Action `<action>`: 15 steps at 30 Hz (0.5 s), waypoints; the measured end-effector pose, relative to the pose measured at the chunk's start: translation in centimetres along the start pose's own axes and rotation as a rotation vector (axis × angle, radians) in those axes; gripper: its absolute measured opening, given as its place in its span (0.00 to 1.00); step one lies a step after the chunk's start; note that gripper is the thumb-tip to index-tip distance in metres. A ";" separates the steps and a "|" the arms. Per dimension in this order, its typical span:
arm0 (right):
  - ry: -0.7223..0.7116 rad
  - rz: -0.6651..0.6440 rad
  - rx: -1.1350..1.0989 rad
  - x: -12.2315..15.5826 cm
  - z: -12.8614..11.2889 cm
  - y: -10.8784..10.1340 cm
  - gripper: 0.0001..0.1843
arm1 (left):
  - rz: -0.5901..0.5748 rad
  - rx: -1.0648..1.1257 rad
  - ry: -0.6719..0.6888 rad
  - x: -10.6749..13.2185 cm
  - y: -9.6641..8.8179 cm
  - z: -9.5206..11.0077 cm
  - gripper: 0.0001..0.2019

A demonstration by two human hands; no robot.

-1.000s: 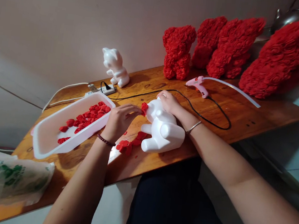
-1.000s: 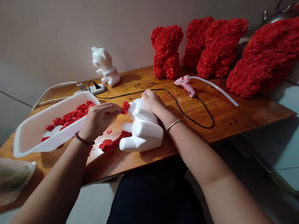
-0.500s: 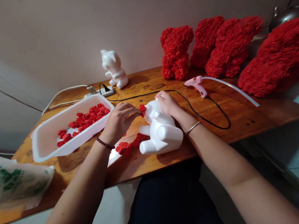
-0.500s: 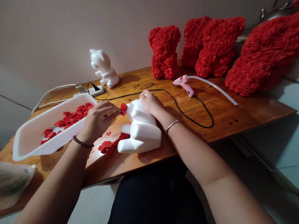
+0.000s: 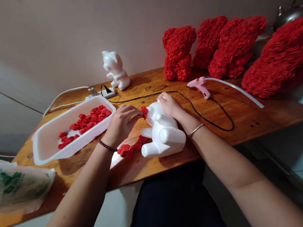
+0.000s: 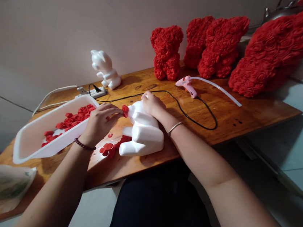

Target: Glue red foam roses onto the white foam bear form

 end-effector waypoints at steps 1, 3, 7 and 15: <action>0.000 0.000 0.000 0.0 0.0 0.0 0.11 | 0.002 0.000 0.000 0.0 0.0 0.0 0.08; -0.005 0.001 -0.002 0.0 0.0 0.0 0.11 | 0.006 -0.002 -0.002 0.0 0.0 0.0 0.08; -0.016 0.002 -0.007 -0.2 0.2 0.2 0.12 | 0.004 0.003 -0.006 0.0 0.1 0.0 0.08; -0.011 0.001 0.002 0.0 0.0 0.1 0.10 | -0.015 0.002 -0.003 -0.1 0.0 0.2 0.08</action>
Point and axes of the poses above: each hand's wrist, its own x-axis away from the middle knuckle, its own y-axis out of the palm, z = x × y, the point moved 4 cm from there along -x, towards the middle knuckle, and after that the axes turned 9 degrees about y, right-handed, at the moved point
